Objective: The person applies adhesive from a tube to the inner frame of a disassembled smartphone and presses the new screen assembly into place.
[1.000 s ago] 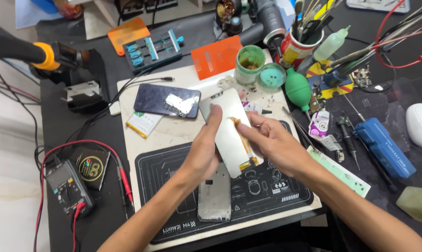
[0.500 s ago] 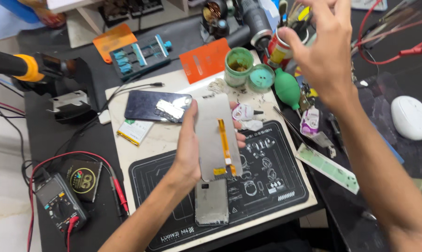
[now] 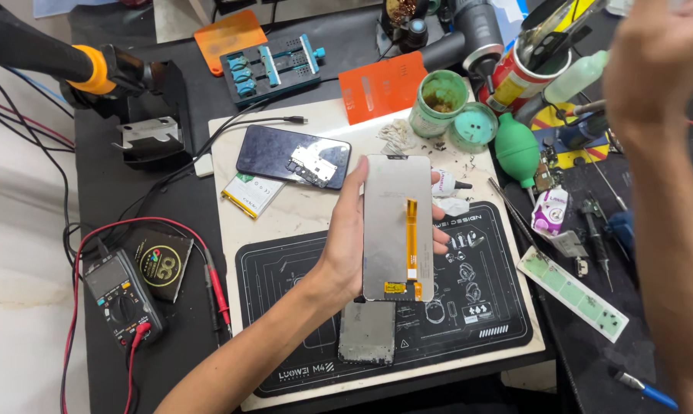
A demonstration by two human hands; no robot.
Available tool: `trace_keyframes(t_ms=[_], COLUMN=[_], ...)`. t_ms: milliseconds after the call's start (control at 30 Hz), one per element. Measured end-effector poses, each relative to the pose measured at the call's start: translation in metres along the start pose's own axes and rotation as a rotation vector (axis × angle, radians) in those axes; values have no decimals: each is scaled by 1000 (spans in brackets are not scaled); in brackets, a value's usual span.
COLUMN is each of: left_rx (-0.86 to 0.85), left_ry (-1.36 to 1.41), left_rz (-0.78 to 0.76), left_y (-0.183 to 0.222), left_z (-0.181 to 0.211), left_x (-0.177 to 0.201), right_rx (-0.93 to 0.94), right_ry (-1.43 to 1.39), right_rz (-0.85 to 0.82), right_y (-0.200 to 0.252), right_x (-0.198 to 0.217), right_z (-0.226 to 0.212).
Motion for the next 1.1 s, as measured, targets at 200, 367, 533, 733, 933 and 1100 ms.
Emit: trace_keyframes(t_ms=[200,367,533,733,933,1100], left_rx=[-9,23,87,133,143,197], left_ry=[77,79,47,-102,-117,-169], left_rz=[-68,-57,-48,-29,-94,-67], left_y=[-2,-3,-1,7,11,13], left_z=[-1,-2,-5,1,1,-7], left_x=[0,5,7,3,-7,-6], right_rx=[113,249,283,224,476,233], right_ry=[-58,-97,-147,-164,-69,245], right_rz=[-94,-279,-485,-752,-955,-522], right_y=[28,64,106,154,187,131], right_x=[28,24,9,5,-7,19], right_z=[-69,-135,-155,-158,-178,-137])
Point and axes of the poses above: each hand's wrist, its own y-axis away from the middle knuckle, its own x-axis out of the back of the hand, z = x × y, the point moved 9 cm from there along -y, towards the middle knuckle, and after that the axes turned 8 degrees about -z, right-handed, at the moved point
